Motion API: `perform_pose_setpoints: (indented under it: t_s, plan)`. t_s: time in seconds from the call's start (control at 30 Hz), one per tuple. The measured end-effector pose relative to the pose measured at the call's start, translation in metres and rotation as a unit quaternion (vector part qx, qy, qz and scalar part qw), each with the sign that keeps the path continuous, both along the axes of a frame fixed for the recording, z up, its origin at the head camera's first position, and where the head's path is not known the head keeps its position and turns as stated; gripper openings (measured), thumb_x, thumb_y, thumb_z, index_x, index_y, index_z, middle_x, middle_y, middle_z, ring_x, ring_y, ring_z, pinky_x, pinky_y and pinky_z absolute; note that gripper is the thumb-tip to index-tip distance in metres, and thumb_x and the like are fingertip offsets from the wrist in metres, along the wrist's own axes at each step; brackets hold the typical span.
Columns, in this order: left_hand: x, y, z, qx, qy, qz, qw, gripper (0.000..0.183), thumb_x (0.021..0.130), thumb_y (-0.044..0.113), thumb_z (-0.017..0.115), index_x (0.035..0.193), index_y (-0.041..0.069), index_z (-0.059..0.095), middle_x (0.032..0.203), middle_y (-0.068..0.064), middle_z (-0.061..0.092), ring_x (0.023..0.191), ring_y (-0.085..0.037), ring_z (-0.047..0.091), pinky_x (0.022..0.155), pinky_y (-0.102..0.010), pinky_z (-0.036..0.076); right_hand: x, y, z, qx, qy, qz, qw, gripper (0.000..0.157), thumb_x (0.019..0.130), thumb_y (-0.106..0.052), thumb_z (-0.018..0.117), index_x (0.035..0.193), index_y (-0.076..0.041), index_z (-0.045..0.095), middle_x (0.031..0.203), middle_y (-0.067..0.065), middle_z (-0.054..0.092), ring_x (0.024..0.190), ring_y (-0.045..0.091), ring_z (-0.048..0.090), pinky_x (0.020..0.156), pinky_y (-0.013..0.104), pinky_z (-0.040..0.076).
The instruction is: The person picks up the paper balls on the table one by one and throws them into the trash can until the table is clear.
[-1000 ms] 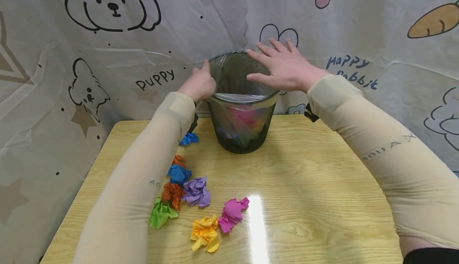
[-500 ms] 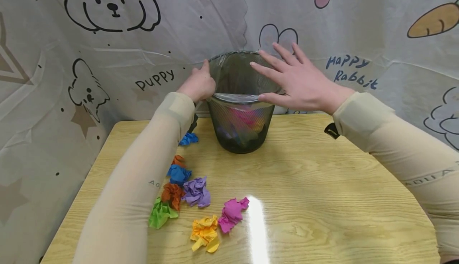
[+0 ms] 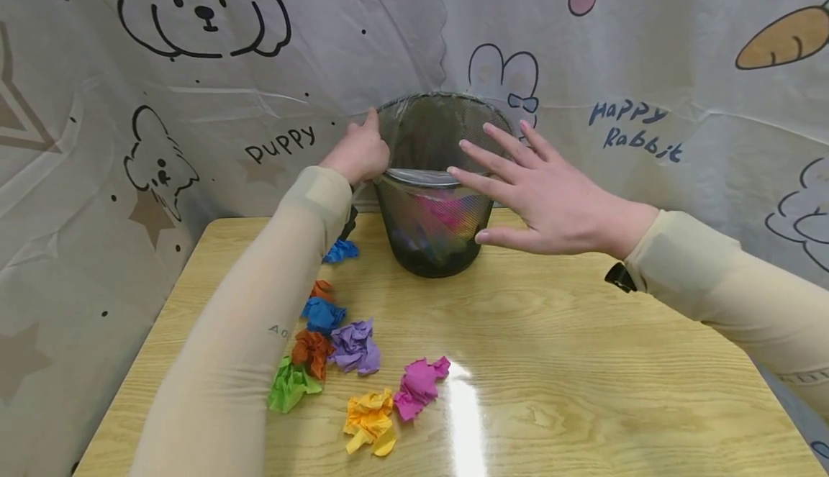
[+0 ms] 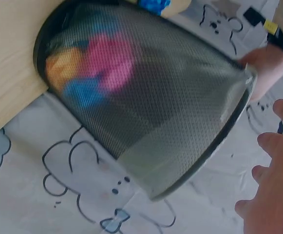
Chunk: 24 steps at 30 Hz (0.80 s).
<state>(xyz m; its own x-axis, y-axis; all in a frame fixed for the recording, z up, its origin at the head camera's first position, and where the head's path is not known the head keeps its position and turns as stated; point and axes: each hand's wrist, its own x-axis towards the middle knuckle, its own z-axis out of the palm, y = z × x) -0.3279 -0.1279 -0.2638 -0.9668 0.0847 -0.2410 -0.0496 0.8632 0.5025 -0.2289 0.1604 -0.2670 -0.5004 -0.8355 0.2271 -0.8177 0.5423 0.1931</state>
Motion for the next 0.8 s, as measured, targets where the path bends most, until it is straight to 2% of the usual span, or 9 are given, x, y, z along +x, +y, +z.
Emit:
perform_pose_setpoints:
  t_s: [0.23,0.37,0.6,0.8]
  plan:
    - [0.002,0.001,0.0,0.004,-0.002,-0.001,1.0,0.078,0.101,0.009,0.025,0.16,0.02,-0.023,0.165,-0.031,-0.005,0.052,-0.013,0.029,0.054,-0.032,0.042,0.029,-0.009,-0.021,-0.005,0.014,0.089,0.996,0.084,0.097,-0.067,0.051,0.165,-0.025,0.025,0.168,0.008,0.024,0.156,0.034,0.003,0.121,0.06,0.001]
    - [0.002,0.001,0.0,0.008,0.0,-0.004,1.0,0.077,0.101,0.01,0.024,0.16,0.021,-0.024,0.166,-0.029,-0.007,0.051,-0.013,0.028,0.053,-0.031,0.041,0.045,-0.014,-0.038,0.006,0.0,0.133,0.991,0.084,0.097,-0.066,0.051,0.165,-0.024,0.025,0.167,0.009,0.026,0.155,0.035,0.008,0.122,0.059,0.003]
    - [0.004,0.001,0.001,0.009,0.003,0.0,1.0,0.077,0.101,0.009,0.025,0.161,0.021,-0.022,0.166,-0.029,-0.007,0.051,-0.013,0.028,0.052,-0.031,0.04,0.058,-0.023,-0.072,0.04,-0.062,0.163,0.984,0.079,0.101,-0.067,0.042,0.165,-0.026,0.023,0.169,0.007,0.021,0.155,0.033,0.013,0.123,0.054,0.008]
    - [0.004,0.0,0.0,0.009,0.002,0.002,1.0,0.077,0.101,0.008,0.024,0.161,0.021,-0.023,0.166,-0.028,-0.008,0.051,-0.013,0.027,0.051,-0.03,0.04,0.065,-0.034,-0.115,0.071,-0.129,0.182,0.972,0.075,0.101,-0.055,0.053,0.165,-0.029,0.023,0.168,0.007,0.025,0.151,0.032,0.027,0.119,0.048,0.027]
